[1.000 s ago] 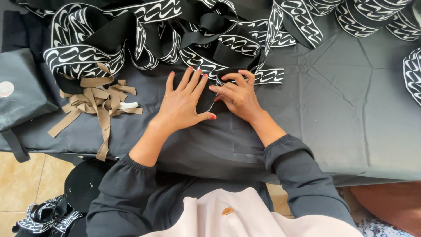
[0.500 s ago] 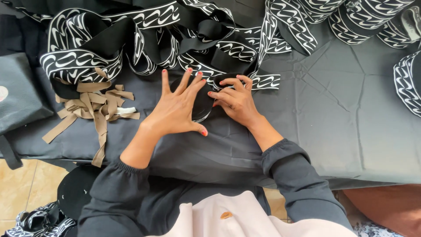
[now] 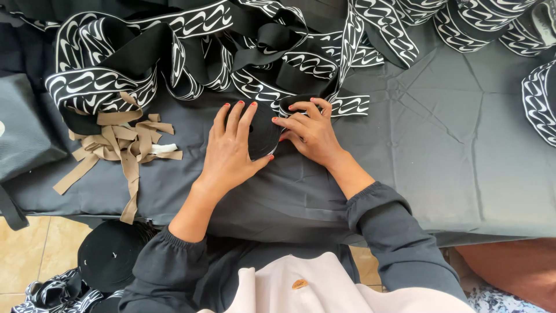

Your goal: Applying black trim or lining to patterned fabric strips for garment assembly.

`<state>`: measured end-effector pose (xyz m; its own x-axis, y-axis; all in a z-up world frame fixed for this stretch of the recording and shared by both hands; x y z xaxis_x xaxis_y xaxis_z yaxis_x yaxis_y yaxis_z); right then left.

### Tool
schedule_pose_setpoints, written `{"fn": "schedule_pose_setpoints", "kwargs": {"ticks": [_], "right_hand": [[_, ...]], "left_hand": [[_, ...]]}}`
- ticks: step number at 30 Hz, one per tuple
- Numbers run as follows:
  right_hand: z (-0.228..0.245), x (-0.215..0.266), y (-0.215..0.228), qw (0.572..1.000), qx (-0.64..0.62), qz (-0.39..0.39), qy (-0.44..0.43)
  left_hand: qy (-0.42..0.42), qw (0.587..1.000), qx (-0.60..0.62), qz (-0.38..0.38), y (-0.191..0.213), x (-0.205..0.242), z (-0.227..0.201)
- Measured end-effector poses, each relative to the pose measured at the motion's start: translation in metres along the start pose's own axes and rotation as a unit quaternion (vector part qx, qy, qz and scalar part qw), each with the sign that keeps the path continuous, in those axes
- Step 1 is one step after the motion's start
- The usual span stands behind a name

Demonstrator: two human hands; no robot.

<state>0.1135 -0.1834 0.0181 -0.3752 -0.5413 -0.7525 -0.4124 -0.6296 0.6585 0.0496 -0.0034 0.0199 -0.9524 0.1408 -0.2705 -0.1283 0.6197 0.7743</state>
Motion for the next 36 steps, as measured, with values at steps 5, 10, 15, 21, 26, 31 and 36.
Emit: {"fn": "schedule_pose_setpoints", "kwargs": {"ticks": [5,10,15,21,26,31,36], "right_hand": [[0.003,-0.004,0.005,1.000,0.017,0.015,-0.012],[0.004,-0.003,0.003,0.999,0.000,0.032,-0.011],[0.007,-0.002,0.003,0.999,-0.005,0.030,0.016],[0.004,0.003,-0.004,0.999,-0.016,0.039,0.009],[-0.013,0.011,-0.010,0.996,-0.033,0.062,-0.048],[-0.017,0.009,-0.005,0.996,-0.020,0.070,-0.059],[-0.012,0.006,-0.006,0.999,0.007,0.051,-0.001]], "left_hand": [[-0.031,0.998,0.001,0.057,0.012,-0.008,0.005],[-0.074,0.986,0.054,0.139,0.023,-0.019,0.013],[-0.065,0.986,-0.020,0.153,0.024,-0.012,0.002],[0.062,0.993,-0.045,0.088,0.004,-0.010,-0.015],[0.028,0.994,-0.049,0.090,0.005,-0.018,-0.012],[-0.003,0.983,-0.028,0.183,0.014,-0.021,-0.009],[-0.011,0.982,-0.096,0.163,0.003,-0.017,-0.023]]}}
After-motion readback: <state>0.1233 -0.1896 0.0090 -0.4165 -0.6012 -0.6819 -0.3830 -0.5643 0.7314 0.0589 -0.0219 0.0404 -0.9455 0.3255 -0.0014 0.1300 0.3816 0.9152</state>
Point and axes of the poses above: each hand's wrist, its own x-axis away from the middle knuckle, its own y-axis out of the back of the hand, z = x × y, the point moved 5 cm from there along -x, towards the middle knuckle, and after that the axes turned 13 degrees about x, right-handed, at the moved point
